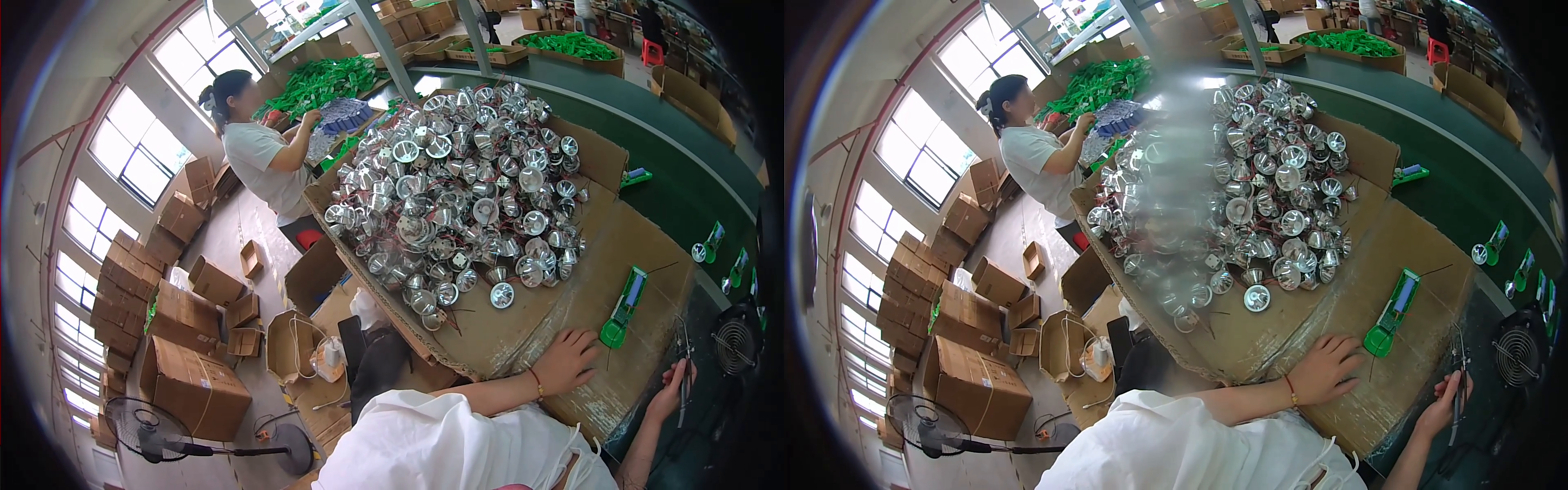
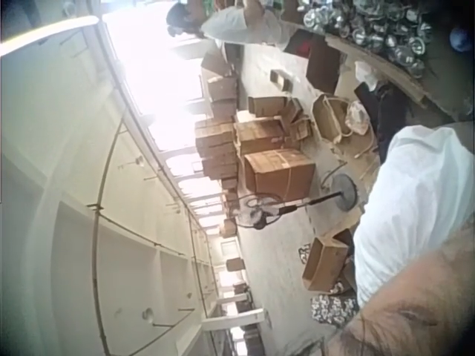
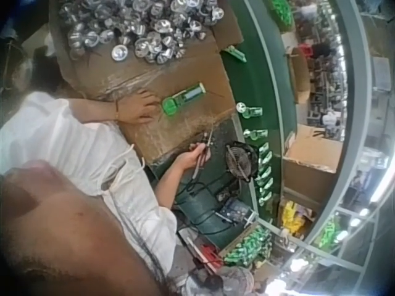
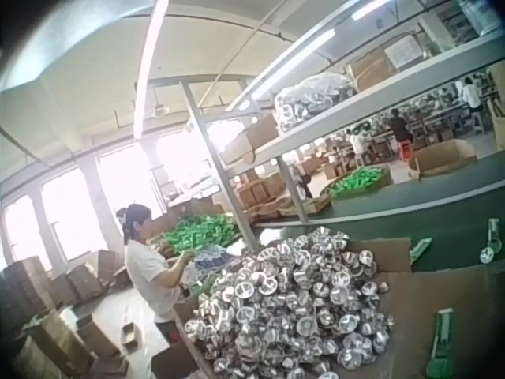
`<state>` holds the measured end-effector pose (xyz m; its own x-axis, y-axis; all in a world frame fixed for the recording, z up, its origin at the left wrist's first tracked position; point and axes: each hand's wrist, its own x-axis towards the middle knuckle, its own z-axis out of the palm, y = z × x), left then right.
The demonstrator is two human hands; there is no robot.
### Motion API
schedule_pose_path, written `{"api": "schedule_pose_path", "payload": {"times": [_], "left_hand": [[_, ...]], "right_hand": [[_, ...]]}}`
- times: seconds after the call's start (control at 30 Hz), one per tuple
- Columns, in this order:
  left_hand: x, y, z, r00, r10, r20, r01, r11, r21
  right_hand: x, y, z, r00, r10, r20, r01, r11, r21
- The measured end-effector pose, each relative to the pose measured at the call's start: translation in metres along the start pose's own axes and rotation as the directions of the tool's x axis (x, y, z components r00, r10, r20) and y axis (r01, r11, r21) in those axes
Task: Soldering electrical components onto circuit boards at a factory workstation.
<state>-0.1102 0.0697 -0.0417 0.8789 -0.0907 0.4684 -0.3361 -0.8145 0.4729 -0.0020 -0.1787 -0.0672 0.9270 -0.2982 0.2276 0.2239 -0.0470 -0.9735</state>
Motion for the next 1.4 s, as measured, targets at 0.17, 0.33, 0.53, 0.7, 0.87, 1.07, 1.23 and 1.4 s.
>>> {"api": "schedule_pose_path", "payload": {"times": [0.17,0.33,0.53,0.7,0.87,1.07,1.23,1.4], "left_hand": [[-0.001,0.001,0.001,1.000,-0.003,-0.003,0.003,1.000,-0.008],[-0.002,0.002,0.001,1.000,-0.004,-0.007,0.004,1.000,-0.007],[-0.001,0.002,-0.001,1.000,0.009,-0.003,-0.009,1.000,-0.003],[-0.002,-0.003,-0.003,1.000,0.007,0.003,-0.007,1.000,-0.010],[0.005,0.003,0.000,1.000,0.026,-0.002,-0.026,0.999,-0.029],[0.003,0.002,-0.008,1.000,-0.021,0.020,0.021,1.000,0.011],[0.004,0.005,-0.003,1.000,0.015,0.016,-0.016,0.999,0.028],[0.003,0.005,-0.003,1.000,0.024,0.016,-0.025,0.999,0.043]], "right_hand": [[0.000,0.000,-0.001,1.000,0.006,0.000,-0.006,1.000,0.013],[0.000,0.002,-0.003,1.000,-0.006,0.013,0.006,1.000,0.001],[-0.001,0.001,-0.004,1.000,0.000,0.014,-0.001,1.000,0.011],[-0.004,-0.005,0.006,1.000,0.015,0.015,-0.015,1.000,0.002],[-0.004,-0.010,-0.005,0.999,0.030,-0.017,-0.030,1.000,0.003],[-0.008,-0.021,0.013,0.999,0.053,0.006,-0.054,0.996,0.067],[-0.009,-0.025,0.006,0.999,0.052,-0.008,-0.050,0.993,0.106],[-0.009,-0.024,0.005,0.999,0.034,0.026,-0.037,0.994,0.102]]}}
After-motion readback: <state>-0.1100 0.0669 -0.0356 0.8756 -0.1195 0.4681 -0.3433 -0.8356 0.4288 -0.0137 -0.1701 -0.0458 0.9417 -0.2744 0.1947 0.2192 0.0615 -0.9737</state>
